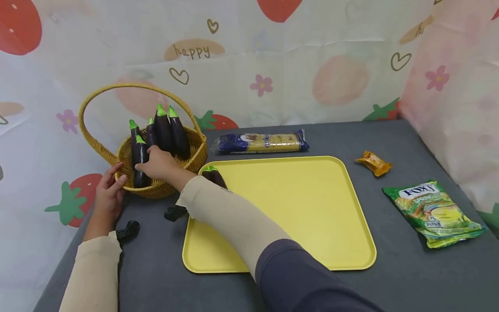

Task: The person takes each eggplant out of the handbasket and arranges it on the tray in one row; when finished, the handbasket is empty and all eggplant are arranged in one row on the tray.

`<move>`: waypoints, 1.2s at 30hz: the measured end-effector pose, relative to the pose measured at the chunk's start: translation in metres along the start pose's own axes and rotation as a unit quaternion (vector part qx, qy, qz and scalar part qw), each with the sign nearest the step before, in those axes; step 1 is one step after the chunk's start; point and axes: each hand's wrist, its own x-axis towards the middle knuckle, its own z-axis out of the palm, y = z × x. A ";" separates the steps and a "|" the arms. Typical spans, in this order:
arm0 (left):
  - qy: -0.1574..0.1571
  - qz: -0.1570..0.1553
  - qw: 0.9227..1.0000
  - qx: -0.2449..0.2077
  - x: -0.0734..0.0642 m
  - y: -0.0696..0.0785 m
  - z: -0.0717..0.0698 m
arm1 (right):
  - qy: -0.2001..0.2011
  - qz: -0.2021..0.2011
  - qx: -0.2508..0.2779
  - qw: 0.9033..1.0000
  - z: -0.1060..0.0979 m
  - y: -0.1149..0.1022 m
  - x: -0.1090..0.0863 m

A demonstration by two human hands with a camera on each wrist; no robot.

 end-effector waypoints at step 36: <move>0.005 0.010 1.000 0.029 -0.002 0.001 -0.005 | -0.026 0.008 0.010 1.000 0.029 -0.009 0.020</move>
